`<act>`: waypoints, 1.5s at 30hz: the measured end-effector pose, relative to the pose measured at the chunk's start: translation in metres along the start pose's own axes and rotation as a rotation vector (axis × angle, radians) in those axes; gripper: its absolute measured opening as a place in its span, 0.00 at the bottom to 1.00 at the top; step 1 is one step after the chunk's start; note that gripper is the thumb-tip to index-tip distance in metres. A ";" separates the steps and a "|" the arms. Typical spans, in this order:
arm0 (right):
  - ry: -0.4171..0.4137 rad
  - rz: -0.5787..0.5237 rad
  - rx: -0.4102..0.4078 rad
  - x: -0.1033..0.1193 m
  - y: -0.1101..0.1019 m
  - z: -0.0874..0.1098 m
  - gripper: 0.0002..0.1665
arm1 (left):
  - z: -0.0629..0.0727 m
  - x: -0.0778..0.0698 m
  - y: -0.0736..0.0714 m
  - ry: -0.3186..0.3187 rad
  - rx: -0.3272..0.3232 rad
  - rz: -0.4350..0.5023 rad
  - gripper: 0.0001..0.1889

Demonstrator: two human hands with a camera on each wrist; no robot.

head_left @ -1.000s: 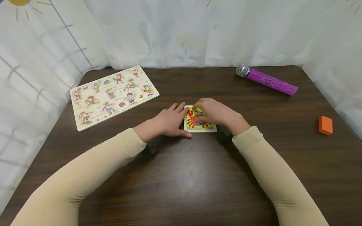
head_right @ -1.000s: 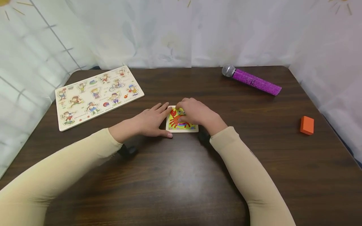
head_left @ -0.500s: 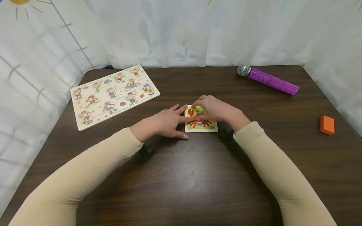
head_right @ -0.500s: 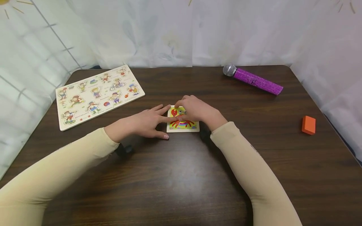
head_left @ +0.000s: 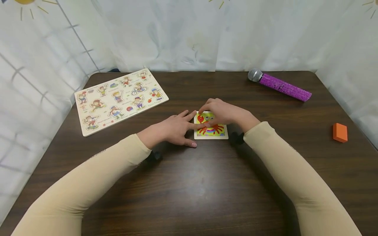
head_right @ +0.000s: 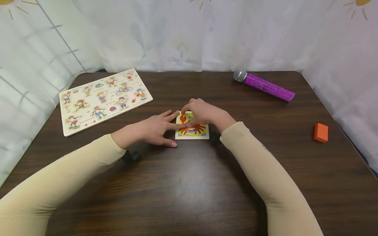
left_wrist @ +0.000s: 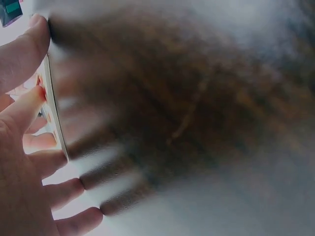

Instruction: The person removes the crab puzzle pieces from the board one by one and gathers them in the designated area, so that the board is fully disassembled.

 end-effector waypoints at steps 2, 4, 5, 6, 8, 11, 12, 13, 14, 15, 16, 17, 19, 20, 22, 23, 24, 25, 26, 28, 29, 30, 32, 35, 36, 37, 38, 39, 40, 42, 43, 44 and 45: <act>-0.004 -0.012 0.001 0.000 0.000 -0.001 0.33 | 0.001 0.000 0.000 -0.002 -0.003 -0.006 0.42; -0.010 -0.019 0.002 0.000 0.000 -0.001 0.33 | 0.001 0.000 0.000 -0.005 -0.008 -0.007 0.42; -0.013 -0.022 0.003 0.000 0.000 -0.002 0.33 | 0.001 0.000 0.000 -0.004 -0.010 -0.006 0.42; -0.015 -0.023 0.004 0.000 0.000 -0.002 0.33 | 0.002 0.000 0.000 -0.004 -0.012 -0.006 0.42; -0.022 -0.026 0.008 0.000 0.000 -0.002 0.33 | 0.002 0.000 0.000 -0.002 -0.014 -0.008 0.42; -0.028 -0.026 0.019 0.000 0.000 -0.002 0.33 | 0.003 0.000 0.000 0.004 -0.017 -0.009 0.42; -0.032 -0.026 0.023 0.000 0.000 -0.002 0.33 | 0.003 0.000 0.000 0.003 -0.017 -0.007 0.42; -0.036 -0.026 0.027 0.000 0.000 -0.002 0.33 | 0.003 -0.001 0.000 0.003 -0.017 -0.008 0.42; -0.038 -0.029 0.031 0.000 0.000 -0.002 0.33 | 0.003 -0.001 0.000 0.004 -0.017 -0.006 0.41; -0.040 -0.029 0.034 -0.001 0.000 -0.003 0.32 | 0.003 -0.001 0.000 0.003 -0.015 -0.005 0.42; -0.042 -0.031 0.034 -0.001 0.000 -0.003 0.31 | 0.003 -0.001 0.001 0.003 -0.013 -0.003 0.42; -0.045 -0.034 0.032 -0.001 0.000 -0.003 0.29 | 0.003 -0.001 0.001 0.002 -0.012 -0.002 0.42; -0.050 -0.045 0.020 -0.002 0.001 -0.005 0.26 | 0.002 -0.001 0.001 0.003 -0.010 -0.002 0.42; -0.050 -0.052 0.010 -0.002 0.002 -0.005 0.24 | 0.002 -0.001 0.001 0.003 -0.008 0.000 0.42; -0.057 -0.056 -0.013 0.000 0.002 -0.005 0.22 | 0.001 -0.001 0.001 0.003 -0.006 0.003 0.42; -0.059 -0.055 -0.024 0.001 0.002 -0.005 0.22 | 0.001 0.000 0.001 0.001 -0.005 0.005 0.42; -0.061 -0.053 -0.034 0.003 0.002 -0.005 0.21 | 0.000 0.000 0.001 0.000 -0.004 0.007 0.42; -0.060 -0.049 -0.041 0.005 0.001 -0.005 0.21 | 0.000 0.001 0.001 -0.003 -0.003 0.010 0.42; -0.060 -0.044 -0.046 0.007 0.001 -0.005 0.21 | 0.000 0.001 0.001 -0.004 -0.002 0.012 0.42; -0.058 -0.037 -0.046 0.010 0.001 -0.005 0.21 | -0.001 0.001 0.001 -0.009 0.000 0.016 0.42; -0.054 -0.037 -0.044 0.011 0.001 -0.005 0.21 | -0.001 0.001 0.001 -0.011 0.001 0.019 0.42; -0.053 -0.036 -0.040 0.012 0.000 -0.005 0.21 | 0.000 0.002 0.001 -0.014 0.002 0.022 0.42; -0.046 -0.045 -0.032 0.013 0.000 -0.006 0.21 | 0.000 0.002 0.000 -0.019 0.005 0.026 0.42; -0.035 -0.062 -0.032 0.013 0.000 -0.007 0.21 | 0.000 0.002 -0.001 -0.022 0.004 0.032 0.42; -0.032 -0.070 -0.034 0.013 0.000 -0.008 0.20 | 0.000 0.002 -0.002 -0.022 0.004 0.035 0.43; -0.030 -0.080 -0.036 0.012 0.001 -0.009 0.20 | 0.000 0.002 -0.002 -0.021 0.003 0.039 0.43; -0.026 -0.091 -0.034 0.012 0.001 -0.010 0.19 | 0.000 0.002 -0.002 -0.020 0.003 0.044 0.43; -0.022 -0.101 -0.030 0.012 0.002 -0.012 0.19 | 0.000 0.001 -0.002 -0.019 0.004 0.048 0.43; -0.021 -0.112 -0.025 0.011 0.003 -0.013 0.18 | 0.000 0.001 -0.001 -0.019 0.004 0.052 0.43; -0.017 -0.133 -0.009 0.010 0.004 -0.015 0.17 | 0.001 0.001 -0.001 -0.019 0.007 0.057 0.43; -0.015 -0.141 -0.001 0.009 0.005 -0.016 0.16 | 0.001 0.001 -0.001 -0.019 0.009 0.057 0.43; -0.012 -0.148 0.006 0.008 0.005 -0.017 0.16 | 0.001 0.001 -0.001 -0.018 0.011 0.054 0.43; -0.011 -0.152 0.007 0.007 0.005 -0.017 0.16 | 0.001 0.000 -0.001 -0.017 0.011 0.050 0.43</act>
Point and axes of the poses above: each hand's wrist, its own z-axis away from the middle knuckle, its own y-axis out of the palm, x = y × z, the point moved 4 cm from there along -z, towards the middle knuckle, and after that the axes turned 15 degrees about y, right-handed, at the moved point
